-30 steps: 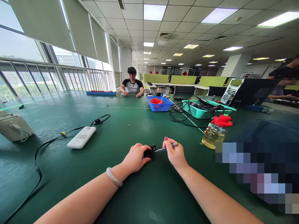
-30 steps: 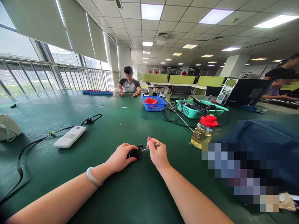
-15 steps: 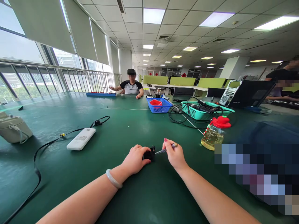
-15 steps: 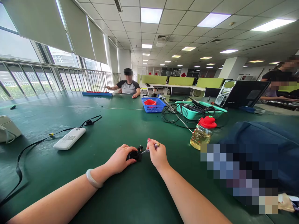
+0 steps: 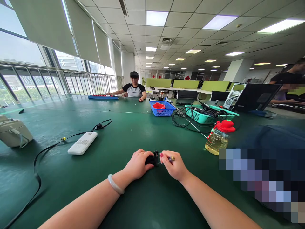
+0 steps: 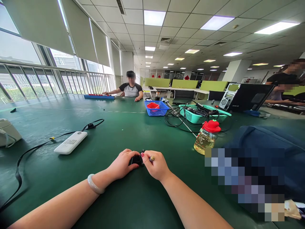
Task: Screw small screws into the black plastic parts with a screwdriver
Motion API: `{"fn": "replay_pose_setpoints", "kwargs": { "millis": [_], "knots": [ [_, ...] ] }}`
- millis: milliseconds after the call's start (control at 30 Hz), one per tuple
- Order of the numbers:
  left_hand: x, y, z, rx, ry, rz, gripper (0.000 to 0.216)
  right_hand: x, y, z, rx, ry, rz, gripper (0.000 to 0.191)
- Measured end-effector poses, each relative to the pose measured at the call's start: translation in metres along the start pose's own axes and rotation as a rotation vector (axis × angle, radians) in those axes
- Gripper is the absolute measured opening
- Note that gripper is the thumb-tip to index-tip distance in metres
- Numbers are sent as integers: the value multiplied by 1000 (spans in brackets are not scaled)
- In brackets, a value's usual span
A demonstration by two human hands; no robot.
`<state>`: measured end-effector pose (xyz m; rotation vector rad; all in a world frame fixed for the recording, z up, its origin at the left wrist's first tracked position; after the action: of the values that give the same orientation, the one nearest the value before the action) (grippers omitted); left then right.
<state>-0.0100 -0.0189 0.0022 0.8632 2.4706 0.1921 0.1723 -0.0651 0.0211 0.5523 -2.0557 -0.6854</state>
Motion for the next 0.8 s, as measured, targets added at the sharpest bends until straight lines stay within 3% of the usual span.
{"fn": "replay_pose_setpoints", "kwargs": {
  "millis": [167,667,800],
  "knots": [
    [1,0,1,-7,-1,6,37,1,0,1,18,-41,-62,42],
    [-1,-1,0,-5,-9,-3,35,0,0,3,30,-61,-63,42],
    [-3,-1,-1,4,-6,-14,36,13,4,-4,-26,-8,-100,43]
  ]
}}
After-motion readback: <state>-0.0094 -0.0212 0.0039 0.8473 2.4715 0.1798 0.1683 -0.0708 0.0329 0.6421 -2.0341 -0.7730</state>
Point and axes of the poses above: each hand's wrist, its own y-axis towards the middle knuckle, its own z-axis out of the palm, x = y × z, the point moved 1 cm from there along y, towards the middle knuckle, and after that the axes turned 6 degrees about -x, right-handed, at the moved point
